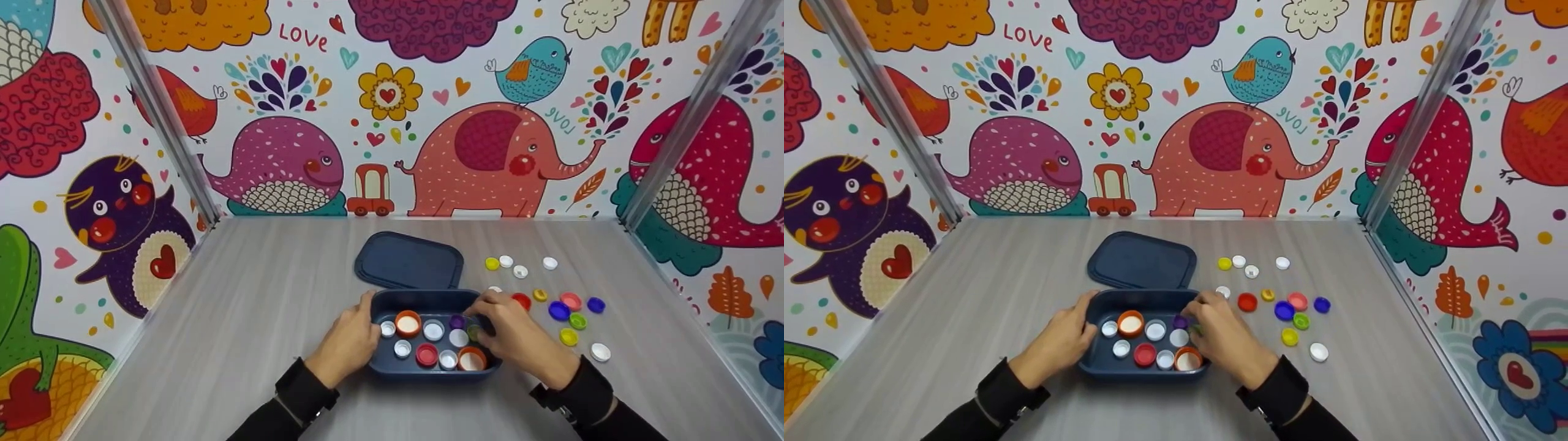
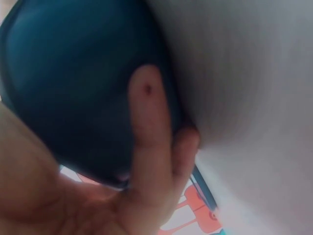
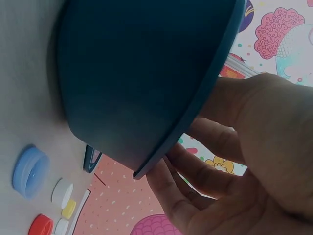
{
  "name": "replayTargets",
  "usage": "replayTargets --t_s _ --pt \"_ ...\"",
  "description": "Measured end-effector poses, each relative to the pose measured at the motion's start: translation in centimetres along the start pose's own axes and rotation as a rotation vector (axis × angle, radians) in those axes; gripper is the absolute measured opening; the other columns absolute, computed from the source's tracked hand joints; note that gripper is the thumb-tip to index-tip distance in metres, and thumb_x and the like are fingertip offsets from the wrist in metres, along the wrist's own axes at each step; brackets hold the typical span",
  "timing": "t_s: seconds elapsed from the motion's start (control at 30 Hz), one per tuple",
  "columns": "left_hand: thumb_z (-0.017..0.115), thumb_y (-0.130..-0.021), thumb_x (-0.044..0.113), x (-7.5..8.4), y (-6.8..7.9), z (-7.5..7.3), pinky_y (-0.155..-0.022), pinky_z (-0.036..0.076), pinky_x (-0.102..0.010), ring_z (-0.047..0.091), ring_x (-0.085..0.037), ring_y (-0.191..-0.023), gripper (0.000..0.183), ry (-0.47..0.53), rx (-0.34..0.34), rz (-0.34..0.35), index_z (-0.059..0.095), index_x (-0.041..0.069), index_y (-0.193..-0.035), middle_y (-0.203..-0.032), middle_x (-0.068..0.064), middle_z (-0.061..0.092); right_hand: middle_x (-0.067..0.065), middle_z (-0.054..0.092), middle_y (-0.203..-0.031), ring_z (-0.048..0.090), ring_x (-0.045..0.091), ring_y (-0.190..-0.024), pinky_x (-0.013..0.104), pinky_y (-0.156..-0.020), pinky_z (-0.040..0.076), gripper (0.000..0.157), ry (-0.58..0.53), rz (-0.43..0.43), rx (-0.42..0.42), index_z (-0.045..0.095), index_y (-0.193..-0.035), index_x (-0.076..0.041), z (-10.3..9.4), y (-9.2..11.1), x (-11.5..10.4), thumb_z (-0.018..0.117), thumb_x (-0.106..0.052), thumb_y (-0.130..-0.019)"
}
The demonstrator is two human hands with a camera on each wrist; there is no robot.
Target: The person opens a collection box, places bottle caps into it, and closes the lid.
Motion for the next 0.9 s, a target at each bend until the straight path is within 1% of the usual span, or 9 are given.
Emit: replayTargets --t_s 0.1,0.2,0.33,0.43,0.57,0.7,0.8,0.9 --pt "0.065 -0.103 0.0 0.0 0.0 0.0 -0.099 0.067 -0.062 0.081 -0.048 -0.121 0.064 -0.004 0.0 -0.012 0.049 -0.014 -0.163 -0.138 -0.038 0.077 0.007 0.076 -0.119 0.071 0.026 -0.113 0.054 -0.104 0.068 0.03 -0.021 0.036 -0.026 0.088 -0.121 -0.008 0.1 0.0 0.0 0.091 0.003 -0.094" --pt "0.065 -0.103 0.001 0.0 0.0 0.0 -0.1 0.067 -0.062 0.08 -0.049 -0.122 0.064 -0.005 0.001 -0.018 0.049 -0.013 -0.163 -0.139 -0.038 0.076 0.007 0.077 -0.119 0.072 0.026 -0.113 0.054 -0.104 0.068 0.03 -0.033 0.045 -0.022 0.088 -0.121 -0.008 0.0 0.0 0.1 0.09 0.004 -0.094" --pt "0.065 -0.103 0.0 0.0 -0.1 0.0 -0.099 0.067 -0.061 0.081 -0.048 -0.121 0.064 0.001 0.002 -0.012 0.049 -0.013 -0.163 -0.138 -0.038 0.077 0.007 0.077 -0.118 0.073 0.026 -0.112 0.055 -0.104 0.068 0.03 -0.039 0.036 0.003 0.088 -0.121 -0.008 -0.1 0.0 0.3 0.089 0.005 -0.094" --pt "0.064 -0.103 0.001 0.0 -0.1 0.0 -0.099 0.067 -0.061 0.08 -0.048 -0.122 0.064 0.008 -0.007 -0.02 0.049 -0.012 -0.164 -0.141 -0.038 0.076 0.007 0.078 -0.118 0.074 0.024 -0.112 0.054 -0.105 0.068 0.029 -0.046 0.034 0.015 0.088 -0.121 -0.009 -0.3 0.0 0.5 0.089 0.004 -0.094" --pt "0.065 -0.103 0.001 0.0 -0.1 0.1 -0.1 0.067 -0.062 0.08 -0.048 -0.124 0.064 0.01 -0.012 -0.028 0.049 -0.011 -0.164 -0.142 -0.038 0.075 0.006 0.078 -0.117 0.074 0.022 -0.11 0.052 -0.103 0.069 0.028 -0.051 0.035 0.031 0.088 -0.121 -0.01 -0.4 -0.1 0.7 0.09 0.002 -0.095" --pt "0.064 -0.103 0.0 0.0 -0.1 0.1 -0.1 0.067 -0.062 0.08 -0.05 -0.122 0.063 0.002 -0.002 -0.012 0.049 -0.013 -0.163 -0.14 -0.038 0.076 0.005 0.078 -0.117 0.074 0.021 -0.108 0.048 -0.099 0.07 0.028 -0.047 0.039 0.058 0.088 -0.122 -0.01 -0.6 -0.1 0.9 0.091 0.0 -0.096" --pt "0.064 -0.102 -0.001 0.0 0.0 0.1 -0.098 0.067 -0.062 0.081 -0.05 -0.12 0.062 -0.003 0.007 0.002 0.05 -0.013 -0.161 -0.138 -0.038 0.076 0.007 0.079 -0.118 0.076 0.022 -0.108 0.047 -0.098 0.07 0.027 -0.049 0.06 0.085 0.088 -0.123 -0.009 -0.8 -0.1 1.3 0.09 0.0 -0.097" --pt "0.064 -0.102 0.0 0.0 0.0 0.1 -0.095 0.067 -0.062 0.081 -0.049 -0.116 0.062 -0.007 0.007 0.006 0.05 -0.013 -0.161 -0.136 -0.037 0.078 0.009 0.08 -0.12 0.078 0.025 -0.109 0.049 -0.098 0.07 0.025 -0.069 0.088 0.102 0.087 -0.124 -0.007 -1.0 -0.2 2.0 0.088 -0.001 -0.099"
Point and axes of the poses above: each hand's wrist, its own y-axis away from the middle knuckle, its own z-axis out of the palm, x = y × z, the point moved 4 cm from there along -y, towards the middle knuckle
